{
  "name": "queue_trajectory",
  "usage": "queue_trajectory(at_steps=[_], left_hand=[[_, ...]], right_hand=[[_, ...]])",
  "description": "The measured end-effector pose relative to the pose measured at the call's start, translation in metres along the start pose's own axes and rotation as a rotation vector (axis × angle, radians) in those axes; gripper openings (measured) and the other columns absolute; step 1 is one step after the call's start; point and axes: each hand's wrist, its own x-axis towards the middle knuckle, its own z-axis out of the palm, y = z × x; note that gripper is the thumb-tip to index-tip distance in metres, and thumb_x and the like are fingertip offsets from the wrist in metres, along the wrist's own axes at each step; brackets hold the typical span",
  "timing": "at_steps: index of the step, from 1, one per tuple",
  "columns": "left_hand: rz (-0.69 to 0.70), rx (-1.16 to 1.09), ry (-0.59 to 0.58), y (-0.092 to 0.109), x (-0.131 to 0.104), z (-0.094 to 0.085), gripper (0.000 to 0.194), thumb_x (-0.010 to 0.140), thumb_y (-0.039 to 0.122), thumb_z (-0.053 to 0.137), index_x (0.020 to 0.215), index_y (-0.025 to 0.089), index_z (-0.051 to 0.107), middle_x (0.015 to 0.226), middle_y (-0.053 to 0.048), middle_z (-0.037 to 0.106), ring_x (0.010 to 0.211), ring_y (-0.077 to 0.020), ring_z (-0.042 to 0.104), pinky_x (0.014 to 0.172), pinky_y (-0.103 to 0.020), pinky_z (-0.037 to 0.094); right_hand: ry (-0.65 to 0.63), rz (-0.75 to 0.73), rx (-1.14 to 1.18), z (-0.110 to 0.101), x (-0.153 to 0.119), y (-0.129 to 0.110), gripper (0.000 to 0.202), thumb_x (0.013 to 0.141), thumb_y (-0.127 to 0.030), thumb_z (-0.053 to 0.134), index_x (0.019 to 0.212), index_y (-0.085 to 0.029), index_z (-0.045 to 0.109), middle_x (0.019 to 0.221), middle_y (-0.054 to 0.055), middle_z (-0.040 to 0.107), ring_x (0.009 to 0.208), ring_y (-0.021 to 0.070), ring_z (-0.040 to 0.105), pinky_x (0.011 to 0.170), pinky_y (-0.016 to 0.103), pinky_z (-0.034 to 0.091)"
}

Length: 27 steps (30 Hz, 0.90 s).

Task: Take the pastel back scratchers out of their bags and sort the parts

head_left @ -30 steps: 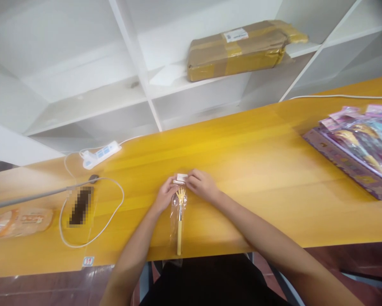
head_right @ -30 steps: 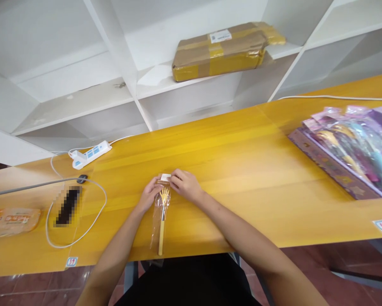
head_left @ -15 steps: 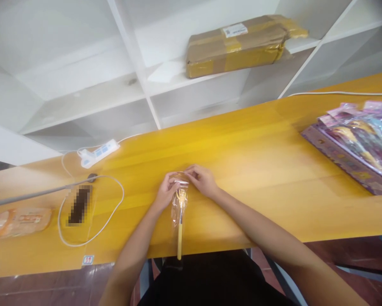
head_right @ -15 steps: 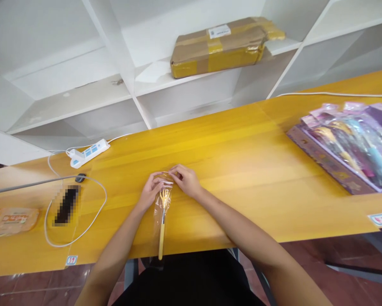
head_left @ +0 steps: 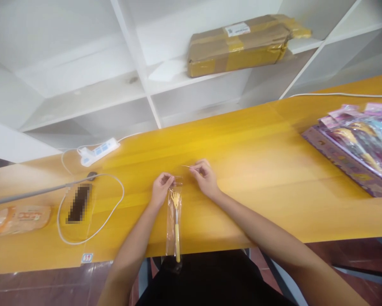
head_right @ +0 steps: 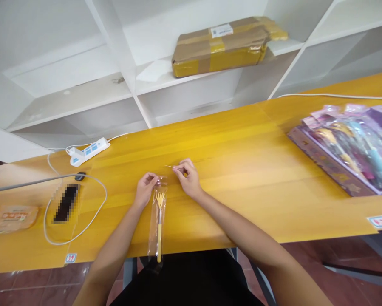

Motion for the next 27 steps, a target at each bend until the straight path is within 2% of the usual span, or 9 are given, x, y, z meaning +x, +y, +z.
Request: queue_trajectory(at_steps=[2,5,8,12,16,19,27], left_hand=[[-0.002,-0.009,0.021,-0.003,0.001,-0.001,0.040,0.082,0.051,0.087,0.090,0.018,0.066,0.080,0.001,0.067,0.073,-0.0142,0.065,0.073,-0.026,0.056],[-0.010,-0.025,0.035,-0.004,0.002,-0.002,0.040,0.080,0.051,0.089,0.089,0.018,0.067,0.080,0.000,0.069,0.074,-0.0144,0.066,0.072,-0.026,0.057],[-0.029,-0.048,0.021,-0.005,0.001,-0.003,0.042,0.080,0.053,0.089,0.089,0.017,0.069,0.081,-0.002,0.072,0.072,-0.0155,0.069,0.072,-0.028,0.058],[-0.067,-0.091,-0.001,-0.004,0.000,-0.003,0.045,0.078,0.056,0.090,0.089,0.016,0.072,0.080,-0.004,0.075,0.068,-0.0174,0.071,0.069,-0.030,0.061],[-0.104,-0.139,-0.009,-0.001,-0.001,-0.001,0.047,0.076,0.056,0.092,0.089,0.014,0.074,0.080,-0.006,0.076,0.067,-0.0177,0.071,0.067,-0.030,0.061],[-0.134,-0.178,-0.009,0.001,-0.001,0.001,0.049,0.074,0.056,0.093,0.089,0.013,0.075,0.081,-0.007,0.077,0.067,-0.0179,0.072,0.067,-0.030,0.061],[-0.175,-0.269,0.026,0.003,0.001,0.002,0.049,0.064,0.052,0.100,0.081,0.014,0.075,0.078,-0.003,0.075,0.071,-0.0162,0.072,0.068,-0.028,0.062]], right_hand=[[-0.043,0.065,0.127,0.002,-0.002,0.000,0.027,0.099,-0.049,0.070,0.093,-0.023,0.068,0.097,0.006,0.060,0.085,0.0190,0.062,0.076,0.036,0.057],[-0.175,0.178,0.306,0.008,-0.008,0.000,0.031,0.098,-0.052,0.071,0.096,-0.023,0.063,0.101,0.004,0.064,0.069,0.0130,0.061,0.062,0.030,0.053],[-0.266,0.226,0.322,0.015,-0.015,0.000,0.035,0.096,-0.055,0.072,0.097,-0.022,0.061,0.094,0.001,0.062,0.061,0.0095,0.057,0.059,0.027,0.049],[-0.320,0.290,0.296,0.020,-0.018,0.005,0.035,0.097,-0.055,0.071,0.107,-0.023,0.060,0.084,-0.002,0.062,0.062,0.0113,0.058,0.059,0.026,0.048],[-0.360,0.301,0.327,0.019,-0.014,0.008,0.038,0.096,-0.050,0.072,0.122,-0.024,0.062,0.098,0.002,0.067,0.068,0.0121,0.060,0.062,0.027,0.051],[-0.361,0.305,0.313,0.017,-0.012,0.008,0.036,0.095,-0.048,0.074,0.118,-0.023,0.062,0.097,0.002,0.067,0.068,0.0121,0.060,0.062,0.027,0.051],[-0.318,0.322,0.241,0.016,-0.016,0.006,0.040,0.091,-0.056,0.076,0.098,-0.023,0.054,0.077,-0.001,0.067,0.064,0.0157,0.066,0.062,0.030,0.053]])
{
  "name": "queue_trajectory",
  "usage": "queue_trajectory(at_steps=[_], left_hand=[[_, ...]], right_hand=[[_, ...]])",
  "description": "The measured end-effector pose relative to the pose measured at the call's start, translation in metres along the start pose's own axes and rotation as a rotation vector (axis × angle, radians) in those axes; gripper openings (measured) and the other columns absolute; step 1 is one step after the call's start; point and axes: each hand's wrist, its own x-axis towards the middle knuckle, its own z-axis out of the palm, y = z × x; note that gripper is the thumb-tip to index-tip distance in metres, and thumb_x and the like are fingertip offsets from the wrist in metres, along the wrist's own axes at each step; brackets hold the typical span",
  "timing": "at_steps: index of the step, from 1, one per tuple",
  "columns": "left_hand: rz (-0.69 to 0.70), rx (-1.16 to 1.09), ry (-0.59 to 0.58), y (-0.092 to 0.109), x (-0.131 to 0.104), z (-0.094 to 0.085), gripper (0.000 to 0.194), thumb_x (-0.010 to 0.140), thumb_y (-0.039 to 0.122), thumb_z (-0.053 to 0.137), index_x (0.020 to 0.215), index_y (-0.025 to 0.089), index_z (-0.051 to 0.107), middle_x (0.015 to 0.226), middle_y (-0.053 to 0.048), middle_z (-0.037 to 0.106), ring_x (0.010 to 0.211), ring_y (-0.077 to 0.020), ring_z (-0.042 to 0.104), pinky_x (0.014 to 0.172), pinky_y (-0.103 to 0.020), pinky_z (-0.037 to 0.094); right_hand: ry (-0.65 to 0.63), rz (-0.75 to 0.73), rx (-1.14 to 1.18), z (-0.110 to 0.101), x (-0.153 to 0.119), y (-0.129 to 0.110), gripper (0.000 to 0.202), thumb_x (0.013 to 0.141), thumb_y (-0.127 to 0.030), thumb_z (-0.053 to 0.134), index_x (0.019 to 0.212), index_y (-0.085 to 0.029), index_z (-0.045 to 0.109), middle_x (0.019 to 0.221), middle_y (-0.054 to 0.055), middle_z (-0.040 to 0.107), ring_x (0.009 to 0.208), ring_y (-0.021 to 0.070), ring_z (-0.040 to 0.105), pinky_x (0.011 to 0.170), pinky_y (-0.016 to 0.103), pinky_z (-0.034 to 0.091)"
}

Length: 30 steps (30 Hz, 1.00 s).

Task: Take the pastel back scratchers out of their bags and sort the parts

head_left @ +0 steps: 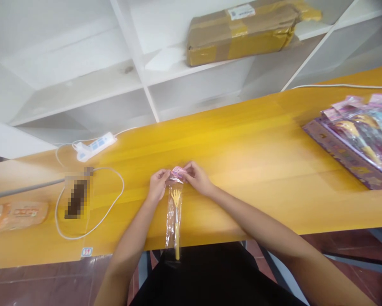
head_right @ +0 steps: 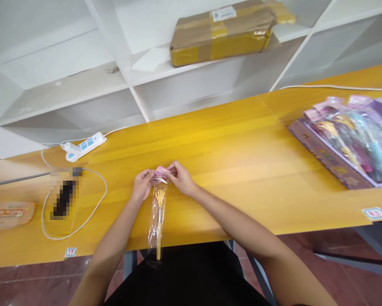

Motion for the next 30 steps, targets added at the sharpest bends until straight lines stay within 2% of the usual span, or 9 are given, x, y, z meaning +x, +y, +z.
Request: queue_trajectory(at_steps=[6,9,15,20,24,27,30], left_hand=[[-0.040,-0.022,-0.008,0.004,-0.001,0.001,0.046,0.067,0.050,0.100,0.082,0.013,0.075,0.086,-0.009,0.080,0.079,-0.0202,0.077,0.074,-0.030,0.064],[-0.053,-0.040,-0.007,0.002,0.000,0.000,0.047,0.065,0.049,0.101,0.082,0.014,0.075,0.086,-0.008,0.080,0.079,-0.0189,0.077,0.075,-0.029,0.064],[-0.068,-0.061,-0.022,0.001,0.000,-0.002,0.044,0.067,0.046,0.101,0.081,0.014,0.074,0.085,-0.005,0.079,0.077,-0.0165,0.075,0.076,-0.028,0.064],[-0.074,-0.070,-0.030,0.001,0.000,-0.002,0.043,0.067,0.045,0.101,0.081,0.014,0.075,0.087,-0.005,0.079,0.081,-0.0179,0.076,0.079,-0.029,0.064],[-0.086,-0.075,-0.022,0.000,0.001,-0.003,0.043,0.066,0.044,0.101,0.081,0.014,0.074,0.086,-0.005,0.078,0.077,-0.0175,0.075,0.077,-0.030,0.064],[-0.088,-0.077,-0.019,0.001,0.001,-0.002,0.042,0.067,0.043,0.101,0.081,0.014,0.073,0.084,-0.005,0.078,0.077,-0.0175,0.075,0.079,-0.030,0.064],[-0.092,-0.077,-0.024,0.003,0.000,-0.002,0.042,0.068,0.042,0.100,0.081,0.014,0.072,0.084,-0.005,0.077,0.077,-0.0178,0.075,0.079,-0.031,0.063]], right_hand=[[0.095,0.048,0.143,0.001,0.007,0.000,0.050,0.078,-0.061,0.087,0.083,-0.023,0.055,0.081,-0.001,0.067,0.066,0.0139,0.064,0.064,0.030,0.055],[0.084,0.060,0.171,0.000,0.010,0.000,0.052,0.071,-0.059,0.092,0.076,-0.022,0.055,0.076,-0.002,0.065,0.066,0.0131,0.062,0.064,0.029,0.052],[0.048,0.089,0.134,-0.004,0.012,0.002,0.052,0.071,-0.058,0.092,0.074,-0.022,0.055,0.068,-0.002,0.065,0.062,0.0129,0.058,0.060,0.027,0.046],[0.037,0.120,0.093,-0.005,0.011,0.002,0.054,0.069,-0.061,0.092,0.078,-0.022,0.056,0.063,-0.005,0.060,0.057,0.0113,0.052,0.056,0.026,0.039],[0.039,0.078,0.071,-0.005,0.010,0.000,0.050,0.074,-0.060,0.090,0.082,-0.022,0.057,0.068,-0.004,0.060,0.059,0.0115,0.052,0.056,0.026,0.040],[0.014,0.029,0.034,-0.005,0.010,-0.001,0.047,0.077,-0.057,0.088,0.100,-0.023,0.065,0.073,-0.004,0.059,0.062,0.0126,0.051,0.058,0.026,0.041],[-0.044,-0.007,-0.067,-0.007,0.009,-0.002,0.043,0.086,-0.054,0.081,0.114,-0.024,0.070,0.077,-0.002,0.060,0.064,0.0136,0.049,0.060,0.028,0.042]])
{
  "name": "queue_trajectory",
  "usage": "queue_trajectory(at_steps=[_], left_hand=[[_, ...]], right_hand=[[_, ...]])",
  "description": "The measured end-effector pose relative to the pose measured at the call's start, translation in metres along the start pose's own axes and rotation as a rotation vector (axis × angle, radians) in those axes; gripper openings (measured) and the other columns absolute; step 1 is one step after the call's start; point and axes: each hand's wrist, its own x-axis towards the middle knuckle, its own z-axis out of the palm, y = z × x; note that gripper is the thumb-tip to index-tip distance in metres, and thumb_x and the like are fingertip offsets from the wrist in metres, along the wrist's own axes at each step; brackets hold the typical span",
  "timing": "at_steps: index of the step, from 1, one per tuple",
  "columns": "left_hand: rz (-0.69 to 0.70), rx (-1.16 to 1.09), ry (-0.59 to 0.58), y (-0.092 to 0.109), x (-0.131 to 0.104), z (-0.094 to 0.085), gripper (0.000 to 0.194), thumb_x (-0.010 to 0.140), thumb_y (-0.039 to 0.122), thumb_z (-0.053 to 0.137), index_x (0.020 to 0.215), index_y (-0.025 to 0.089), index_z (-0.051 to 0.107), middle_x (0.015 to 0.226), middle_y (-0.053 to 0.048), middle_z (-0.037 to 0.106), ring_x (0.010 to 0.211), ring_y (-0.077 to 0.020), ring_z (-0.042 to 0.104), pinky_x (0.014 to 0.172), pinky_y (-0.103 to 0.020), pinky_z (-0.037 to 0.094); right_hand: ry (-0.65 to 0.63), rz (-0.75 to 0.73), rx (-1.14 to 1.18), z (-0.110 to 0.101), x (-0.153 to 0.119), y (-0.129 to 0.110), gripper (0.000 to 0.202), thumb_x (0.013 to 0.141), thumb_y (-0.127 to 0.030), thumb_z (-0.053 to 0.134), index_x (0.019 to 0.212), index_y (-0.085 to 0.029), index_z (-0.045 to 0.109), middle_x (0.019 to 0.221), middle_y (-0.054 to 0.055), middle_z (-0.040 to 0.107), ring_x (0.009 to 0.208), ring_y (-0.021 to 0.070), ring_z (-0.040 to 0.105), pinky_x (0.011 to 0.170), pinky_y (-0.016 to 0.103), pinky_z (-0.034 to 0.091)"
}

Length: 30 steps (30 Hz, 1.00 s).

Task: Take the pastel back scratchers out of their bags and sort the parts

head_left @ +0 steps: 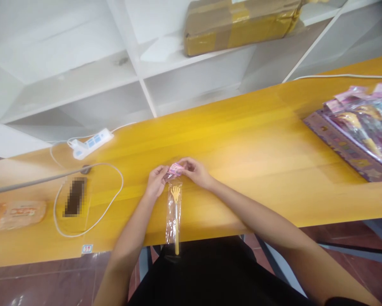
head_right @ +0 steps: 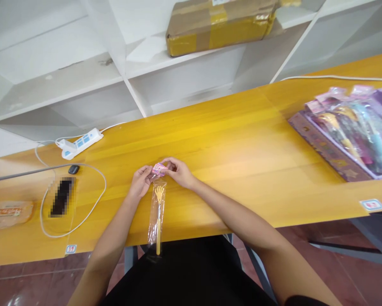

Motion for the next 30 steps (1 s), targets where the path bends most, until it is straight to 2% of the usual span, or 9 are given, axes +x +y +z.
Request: queue_trajectory(at_steps=[5,11,18,22,25,30], left_hand=[[-0.010,0.007,-0.018,0.002,-0.001,0.001,0.044,0.067,0.043,0.101,0.076,0.014,0.069,0.081,-0.006,0.076,0.076,-0.0177,0.074,0.080,-0.033,0.064],[0.008,0.009,-0.024,0.000,-0.002,0.001,0.041,0.069,0.042,0.099,0.076,0.013,0.071,0.082,-0.005,0.074,0.080,-0.0169,0.072,0.082,-0.032,0.063],[0.062,-0.009,-0.004,-0.003,-0.001,0.002,0.033,0.070,0.038,0.099,0.079,0.014,0.078,0.083,-0.004,0.074,0.084,-0.0156,0.069,0.084,-0.028,0.058],[0.065,-0.030,-0.008,-0.002,0.000,0.003,0.034,0.068,0.037,0.100,0.076,0.013,0.077,0.076,-0.002,0.069,0.075,-0.0120,0.064,0.074,-0.023,0.053],[0.048,-0.040,-0.018,0.000,0.000,0.002,0.034,0.068,0.036,0.100,0.075,0.012,0.077,0.073,-0.002,0.068,0.070,-0.0120,0.062,0.069,-0.024,0.050],[0.032,-0.045,-0.024,-0.001,0.001,0.000,0.033,0.068,0.036,0.100,0.075,0.012,0.077,0.074,-0.003,0.070,0.070,-0.0134,0.063,0.071,-0.026,0.051]], right_hand=[[-0.058,-0.195,-0.259,-0.008,-0.002,-0.001,0.031,0.101,-0.046,0.068,0.122,-0.024,0.074,0.088,0.003,0.064,0.073,0.0164,0.053,0.069,0.031,0.047],[-0.120,-0.377,-0.456,-0.012,-0.004,-0.002,0.030,0.107,-0.038,0.058,0.129,-0.025,0.073,0.091,0.005,0.061,0.078,0.0178,0.056,0.073,0.032,0.049],[-0.126,-0.440,-0.536,-0.009,-0.007,-0.005,0.032,0.110,-0.036,0.053,0.134,-0.028,0.072,0.097,0.007,0.062,0.082,0.0187,0.059,0.074,0.033,0.052],[-0.114,-0.459,-0.539,-0.009,-0.008,-0.006,0.032,0.110,-0.034,0.052,0.133,-0.029,0.073,0.100,0.008,0.062,0.086,0.0199,0.061,0.077,0.034,0.054],[-0.120,-0.454,-0.544,-0.007,-0.008,-0.007,0.031,0.109,-0.035,0.052,0.131,-0.030,0.074,0.098,0.008,0.062,0.083,0.0196,0.060,0.075,0.034,0.054],[-0.118,-0.454,-0.550,-0.005,-0.009,-0.007,0.029,0.109,-0.035,0.053,0.130,-0.027,0.071,0.096,0.007,0.064,0.077,0.0178,0.058,0.070,0.032,0.052]])
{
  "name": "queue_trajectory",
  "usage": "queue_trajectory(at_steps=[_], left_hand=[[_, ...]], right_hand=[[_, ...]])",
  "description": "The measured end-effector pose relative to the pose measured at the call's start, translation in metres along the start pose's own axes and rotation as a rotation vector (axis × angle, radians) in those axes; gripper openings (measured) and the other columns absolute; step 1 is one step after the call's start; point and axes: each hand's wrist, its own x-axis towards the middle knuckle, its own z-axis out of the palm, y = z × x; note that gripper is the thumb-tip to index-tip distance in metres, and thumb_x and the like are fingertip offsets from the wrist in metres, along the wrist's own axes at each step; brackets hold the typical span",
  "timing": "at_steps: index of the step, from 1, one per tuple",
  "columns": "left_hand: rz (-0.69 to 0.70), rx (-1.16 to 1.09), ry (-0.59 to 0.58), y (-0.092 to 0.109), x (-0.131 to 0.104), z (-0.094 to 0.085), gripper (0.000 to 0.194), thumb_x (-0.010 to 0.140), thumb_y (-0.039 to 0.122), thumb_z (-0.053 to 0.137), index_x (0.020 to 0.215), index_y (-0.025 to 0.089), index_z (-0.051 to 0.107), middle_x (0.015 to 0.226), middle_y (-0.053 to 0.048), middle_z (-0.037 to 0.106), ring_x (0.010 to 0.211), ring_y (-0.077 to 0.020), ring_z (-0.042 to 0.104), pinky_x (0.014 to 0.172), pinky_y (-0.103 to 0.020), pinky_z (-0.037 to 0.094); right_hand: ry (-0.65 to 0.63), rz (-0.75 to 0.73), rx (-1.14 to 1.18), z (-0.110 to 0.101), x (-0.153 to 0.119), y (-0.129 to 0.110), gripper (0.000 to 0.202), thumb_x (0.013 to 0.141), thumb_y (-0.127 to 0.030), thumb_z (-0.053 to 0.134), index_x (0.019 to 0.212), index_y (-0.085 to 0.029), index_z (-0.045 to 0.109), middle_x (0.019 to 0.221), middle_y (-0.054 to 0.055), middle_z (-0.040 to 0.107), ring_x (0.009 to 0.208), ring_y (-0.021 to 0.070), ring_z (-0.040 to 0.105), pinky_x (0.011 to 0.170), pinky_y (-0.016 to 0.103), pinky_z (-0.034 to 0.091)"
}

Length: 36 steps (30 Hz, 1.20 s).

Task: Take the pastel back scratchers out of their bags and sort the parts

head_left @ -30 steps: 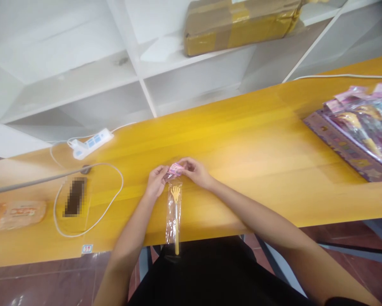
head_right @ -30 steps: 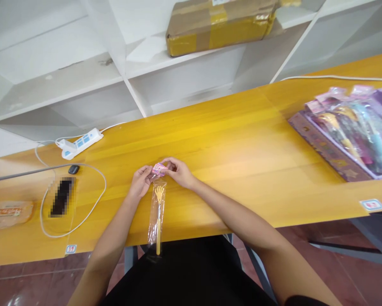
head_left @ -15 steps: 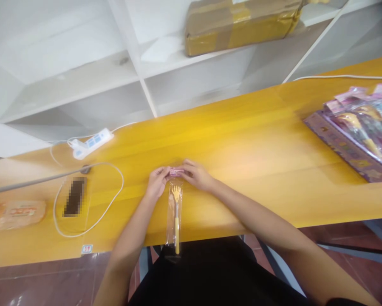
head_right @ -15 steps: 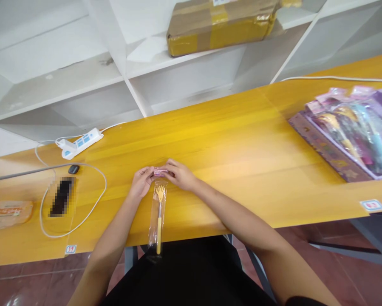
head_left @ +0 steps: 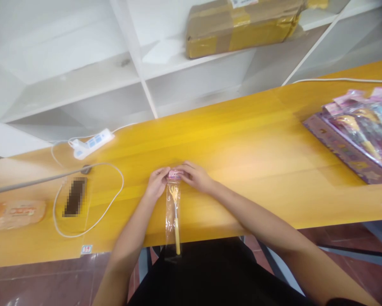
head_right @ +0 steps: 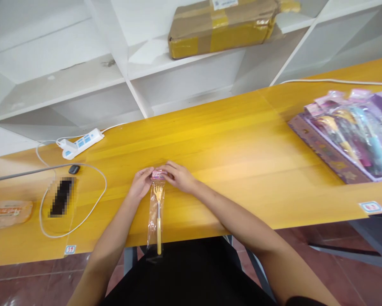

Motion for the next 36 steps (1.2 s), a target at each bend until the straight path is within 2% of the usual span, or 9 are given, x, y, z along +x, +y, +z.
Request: queue_trajectory(at_steps=[7,13,21,27,36], left_hand=[[0.002,0.011,-0.004,0.0015,-0.0013,0.0006,0.030,0.068,0.033,0.099,0.072,0.012,0.077,0.076,-0.004,0.071,0.074,-0.0137,0.064,0.075,-0.026,0.052],[-0.016,0.018,-0.004,0.0014,-0.0021,0.0004,0.029,0.069,0.034,0.099,0.076,0.012,0.080,0.081,-0.006,0.075,0.077,-0.0154,0.067,0.078,-0.028,0.053],[-0.020,0.007,-0.017,0.0021,-0.0012,0.0004,0.031,0.071,0.036,0.098,0.075,0.013,0.078,0.079,-0.006,0.075,0.076,-0.0151,0.067,0.077,-0.027,0.054],[-0.052,0.016,-0.004,0.0033,-0.0025,-0.0004,0.030,0.072,0.034,0.097,0.079,0.012,0.079,0.081,-0.007,0.076,0.071,-0.0155,0.068,0.072,-0.028,0.055],[-0.041,-0.014,0.034,0.0012,-0.0023,-0.0003,0.037,0.070,0.040,0.099,0.080,0.012,0.079,0.080,-0.004,0.075,0.069,-0.0130,0.068,0.065,-0.023,0.053]], right_hand=[[-0.033,-0.006,0.068,-0.0010,-0.0008,0.0009,0.026,0.108,-0.036,0.055,0.124,-0.025,0.072,0.095,0.007,0.064,0.075,0.0171,0.058,0.070,0.032,0.052],[-0.057,-0.005,0.109,0.0004,-0.0025,0.0005,0.024,0.107,-0.038,0.058,0.121,-0.027,0.075,0.099,0.007,0.066,0.073,0.0160,0.056,0.071,0.032,0.053],[0.058,0.086,0.148,-0.0012,0.0008,-0.0032,0.021,0.106,-0.041,0.059,0.112,-0.024,0.071,0.092,0.006,0.064,0.076,0.0180,0.058,0.072,0.034,0.051],[-0.005,0.040,0.170,-0.0010,-0.0009,0.0015,0.019,0.105,-0.039,0.061,0.109,-0.024,0.072,0.097,0.006,0.065,0.075,0.0171,0.059,0.068,0.032,0.051],[-0.117,-0.080,0.050,0.0000,-0.0019,-0.0005,0.021,0.106,-0.035,0.061,0.121,-0.025,0.072,0.109,0.007,0.066,0.071,0.0122,0.060,0.068,0.028,0.054]])
